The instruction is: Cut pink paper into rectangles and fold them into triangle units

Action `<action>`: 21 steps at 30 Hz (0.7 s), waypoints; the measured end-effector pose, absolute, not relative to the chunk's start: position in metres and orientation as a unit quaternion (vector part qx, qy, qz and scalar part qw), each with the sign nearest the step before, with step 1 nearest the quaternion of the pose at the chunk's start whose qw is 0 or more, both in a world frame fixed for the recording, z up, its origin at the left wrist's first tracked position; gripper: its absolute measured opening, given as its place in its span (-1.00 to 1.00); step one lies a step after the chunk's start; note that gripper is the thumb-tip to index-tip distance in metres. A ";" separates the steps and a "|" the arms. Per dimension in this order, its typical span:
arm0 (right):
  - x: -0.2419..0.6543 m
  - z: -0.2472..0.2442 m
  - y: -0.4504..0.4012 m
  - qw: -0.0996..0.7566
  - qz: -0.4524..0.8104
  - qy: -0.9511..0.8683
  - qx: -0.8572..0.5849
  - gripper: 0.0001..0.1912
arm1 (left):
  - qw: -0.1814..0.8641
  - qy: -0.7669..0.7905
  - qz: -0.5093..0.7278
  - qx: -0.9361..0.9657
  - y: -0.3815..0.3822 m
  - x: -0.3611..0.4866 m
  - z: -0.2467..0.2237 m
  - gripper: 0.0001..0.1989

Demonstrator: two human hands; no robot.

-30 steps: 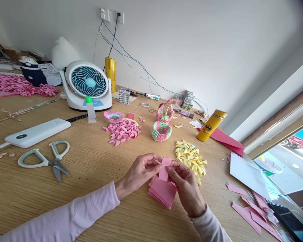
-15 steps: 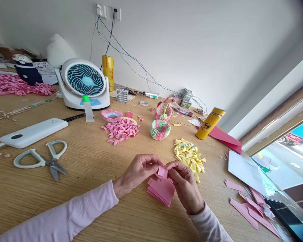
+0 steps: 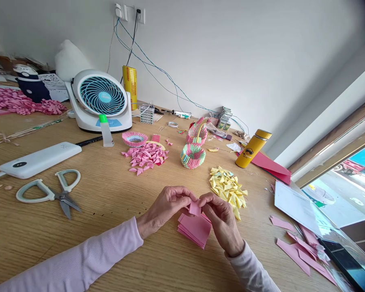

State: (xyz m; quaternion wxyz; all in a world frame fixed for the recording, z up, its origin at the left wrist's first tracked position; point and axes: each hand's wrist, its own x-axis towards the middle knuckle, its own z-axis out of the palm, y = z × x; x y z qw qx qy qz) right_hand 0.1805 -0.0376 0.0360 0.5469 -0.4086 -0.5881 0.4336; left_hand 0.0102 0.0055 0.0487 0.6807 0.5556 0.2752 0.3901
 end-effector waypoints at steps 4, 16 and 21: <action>0.184 0.036 -0.038 0.535 0.409 -0.618 -0.406 -0.86 | 0.731 0.272 0.366 0.508 0.007 0.010 0.048 -0.83; 0.189 0.037 -0.033 0.529 0.352 -0.660 -0.402 -0.90 | 0.830 0.251 0.272 0.417 0.011 0.003 0.048 -0.79; 0.191 0.035 -0.034 0.520 0.330 -0.649 -0.447 -0.90 | 0.644 0.291 0.343 0.619 0.006 0.004 0.054 -0.72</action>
